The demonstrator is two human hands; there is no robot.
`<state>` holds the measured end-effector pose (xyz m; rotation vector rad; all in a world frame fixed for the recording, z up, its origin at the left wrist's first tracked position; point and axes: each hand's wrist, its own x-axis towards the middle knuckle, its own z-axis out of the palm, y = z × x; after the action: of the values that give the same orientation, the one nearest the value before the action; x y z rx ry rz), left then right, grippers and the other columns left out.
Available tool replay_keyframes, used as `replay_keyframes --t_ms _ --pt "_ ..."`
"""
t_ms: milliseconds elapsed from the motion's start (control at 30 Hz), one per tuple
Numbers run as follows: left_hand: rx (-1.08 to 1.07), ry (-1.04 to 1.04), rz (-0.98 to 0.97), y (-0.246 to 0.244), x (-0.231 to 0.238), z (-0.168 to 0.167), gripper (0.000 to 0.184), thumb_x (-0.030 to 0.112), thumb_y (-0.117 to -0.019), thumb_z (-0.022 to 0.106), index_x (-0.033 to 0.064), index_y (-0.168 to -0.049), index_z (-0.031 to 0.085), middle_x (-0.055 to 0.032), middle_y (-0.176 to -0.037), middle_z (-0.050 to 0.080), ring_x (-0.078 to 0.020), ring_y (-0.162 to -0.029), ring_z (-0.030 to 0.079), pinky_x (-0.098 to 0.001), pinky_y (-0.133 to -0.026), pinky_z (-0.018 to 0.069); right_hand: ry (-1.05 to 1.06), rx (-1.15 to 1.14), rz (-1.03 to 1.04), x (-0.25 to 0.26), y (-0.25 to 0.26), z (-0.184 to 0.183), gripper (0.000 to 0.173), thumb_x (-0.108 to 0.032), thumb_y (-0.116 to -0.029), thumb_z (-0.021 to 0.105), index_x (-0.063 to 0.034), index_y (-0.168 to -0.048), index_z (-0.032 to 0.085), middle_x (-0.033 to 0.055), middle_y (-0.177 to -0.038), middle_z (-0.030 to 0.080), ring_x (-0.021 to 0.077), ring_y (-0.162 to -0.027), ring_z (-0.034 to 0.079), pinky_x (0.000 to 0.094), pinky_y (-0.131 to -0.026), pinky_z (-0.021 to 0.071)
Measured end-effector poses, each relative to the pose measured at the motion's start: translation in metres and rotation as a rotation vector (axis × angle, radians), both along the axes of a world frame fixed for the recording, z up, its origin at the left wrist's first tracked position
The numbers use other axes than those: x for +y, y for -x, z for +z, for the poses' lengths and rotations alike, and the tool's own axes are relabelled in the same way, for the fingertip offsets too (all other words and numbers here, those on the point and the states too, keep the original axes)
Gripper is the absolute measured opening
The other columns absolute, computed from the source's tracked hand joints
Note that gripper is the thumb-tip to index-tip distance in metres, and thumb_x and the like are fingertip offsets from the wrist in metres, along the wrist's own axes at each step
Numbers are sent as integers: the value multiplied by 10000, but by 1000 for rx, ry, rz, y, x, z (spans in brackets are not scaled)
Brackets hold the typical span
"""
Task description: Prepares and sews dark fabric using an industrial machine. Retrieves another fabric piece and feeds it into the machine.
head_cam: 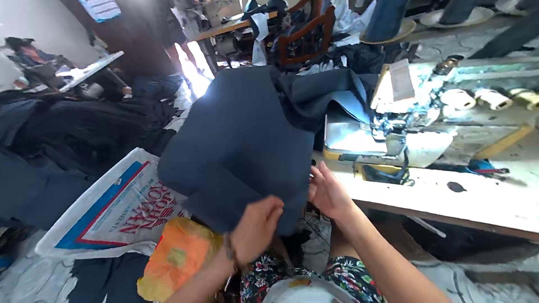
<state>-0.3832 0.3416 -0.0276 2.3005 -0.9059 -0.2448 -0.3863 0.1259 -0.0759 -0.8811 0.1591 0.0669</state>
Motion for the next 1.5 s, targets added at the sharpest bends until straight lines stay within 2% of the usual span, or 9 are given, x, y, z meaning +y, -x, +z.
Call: replay_keyframes --t_ms 133,233,367,433,500,633,967,1167,1500 --pt "179 -67 -402 46 -8 -35 232 44 -1026 549 -77 -1161 693 -225 -1057 734 -314 -982 732 -430 -920 577 93 262 -240 -13 -4 -8 256 -160 -1088 454 -99 -1324 532 64 -970 693 126 -834 699 306 -737 601" --pt "-175 -73 -451 8 -33 -32 231 165 -1030 576 30 -1142 725 -139 -1133 723 -259 -1084 699 -390 -956 570 161 198 -227 -10 16 -21 264 -160 -1101 431 -59 -1314 549 67 -991 718 126 -883 709 330 -813 602" --pt "-432 10 -492 -76 -86 -10 271 216 -1004 628 60 -1204 724 -152 -1281 673 -333 -1235 621 -584 -1096 439 247 20 -228 -4 40 -19 226 -81 -1079 438 -40 -1229 602 16 -961 730 66 -884 703 281 -842 594" --pt "-416 73 -588 -91 -106 -6 231 211 -979 665 50 -1127 738 -111 -1122 736 -273 -1108 687 -574 -1076 450 270 13 -218 -10 47 -17 206 -74 -1072 452 -39 -1175 628 14 -926 731 66 -857 706 275 -814 598" --pt "-344 161 -665 -95 -118 -6 175 159 -942 715 25 -1049 749 -86 -991 744 -173 -951 708 -373 -926 564 283 5 -204 -19 52 -18 201 -83 -1073 458 -39 -1144 641 16 -916 726 70 -855 702 277 -811 596" --pt "-227 247 -677 -94 -121 -10 169 82 -892 761 -10 -1033 763 -99 -977 759 -107 -919 718 -240 -864 578 299 -31 -188 -26 55 -25 209 -76 -1062 463 -38 -1118 661 13 -905 726 64 -840 696 271 -792 591" --pt "-212 256 -600 -88 -113 -9 123 31 -867 776 -19 -974 742 -84 -929 751 -84 -875 714 -223 -828 584 275 -72 -153 -21 52 -32 209 -91 -1064 464 -44 -1062 667 17 -876 721 68 -814 695 270 -770 594" --pt "-128 214 -598 -86 -118 -7 122 81 -926 725 -40 -940 734 -111 -893 736 -135 -852 708 -296 -810 585 319 -113 -202 -19 54 -32 225 -101 -1029 477 -50 -1191 624 -31 -1001 742 48 -940 708 265 -880 599" --pt "-108 261 -730 -81 -113 4 101 -33 -950 632 -108 -898 674 -182 -788 665 -210 -746 656 -317 -711 527 102 -68 -97 -19 59 -19 270 1 -1000 410 -134 -1102 621 -44 -903 776 54 -813 738 266 -771 627"
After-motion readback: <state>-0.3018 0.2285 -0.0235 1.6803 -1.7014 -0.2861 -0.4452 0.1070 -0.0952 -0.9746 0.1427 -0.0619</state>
